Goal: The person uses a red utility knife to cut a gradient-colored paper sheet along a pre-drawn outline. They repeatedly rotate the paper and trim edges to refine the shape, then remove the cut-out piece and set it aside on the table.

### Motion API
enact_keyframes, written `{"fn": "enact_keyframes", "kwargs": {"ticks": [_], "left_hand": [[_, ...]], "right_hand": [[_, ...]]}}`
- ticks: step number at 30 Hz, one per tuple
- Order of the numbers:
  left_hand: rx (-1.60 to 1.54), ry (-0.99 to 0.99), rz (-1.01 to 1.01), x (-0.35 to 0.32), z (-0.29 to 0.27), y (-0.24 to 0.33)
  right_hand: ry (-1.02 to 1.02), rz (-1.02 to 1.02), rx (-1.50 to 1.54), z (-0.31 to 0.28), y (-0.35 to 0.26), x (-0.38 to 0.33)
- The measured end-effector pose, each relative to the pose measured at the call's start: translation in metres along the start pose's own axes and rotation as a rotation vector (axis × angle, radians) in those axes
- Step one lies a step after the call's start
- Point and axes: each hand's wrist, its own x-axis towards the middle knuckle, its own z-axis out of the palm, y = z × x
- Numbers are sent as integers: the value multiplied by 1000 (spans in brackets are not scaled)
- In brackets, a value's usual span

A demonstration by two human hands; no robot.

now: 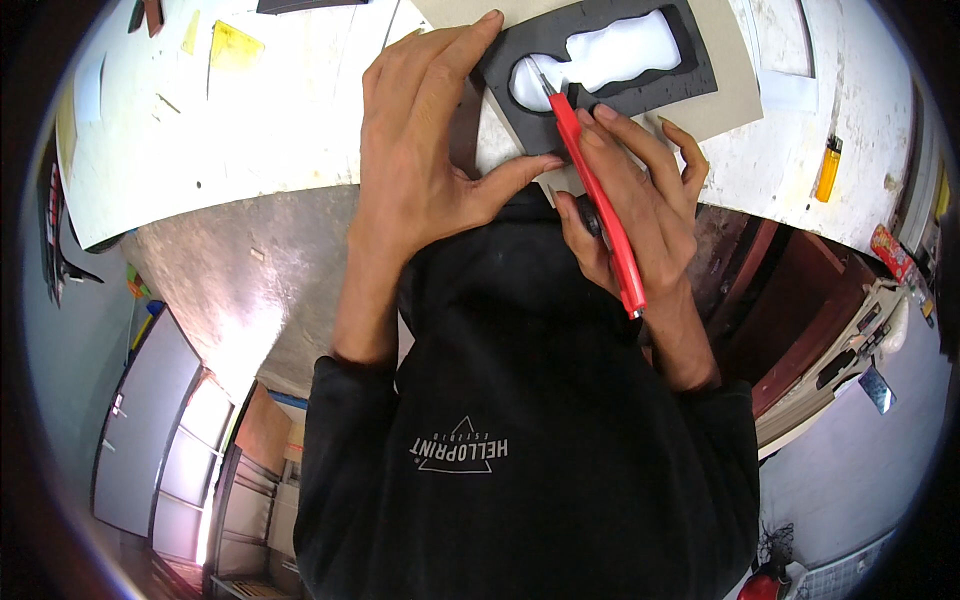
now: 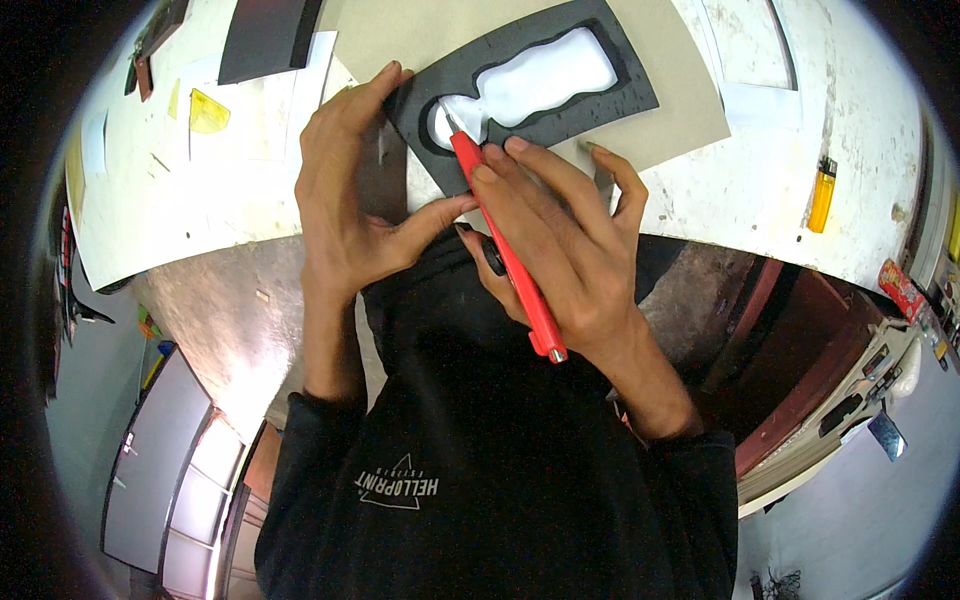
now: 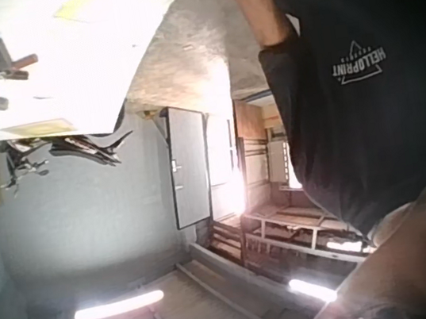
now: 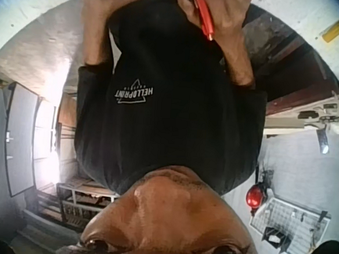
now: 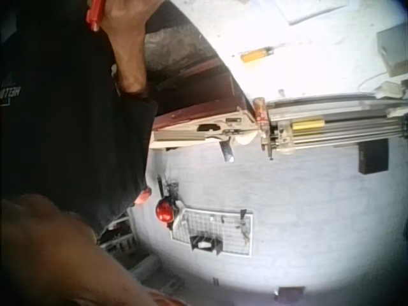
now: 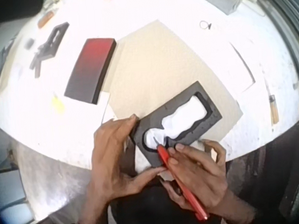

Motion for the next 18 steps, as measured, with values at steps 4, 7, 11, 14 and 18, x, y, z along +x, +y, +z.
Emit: {"fn": "enact_keyframes", "kwargs": {"ticks": [4,7,11,14,18], "left_hand": [[-17,10,-6,0,0,3],[-32,31,6,-2,2,2],[-39,27,40,0,1,1],[-41,25,22,-2,3,1],[-49,28,5,-3,2,1]], "right_hand": [[7,-11,-25,-1,-1,2],[18,-17,-31,-2,-3,3],[25,-10,-17,-3,-4,6],[22,-22,-49,-4,-3,4],[3,-16,-38,-7,-6,6]]}}
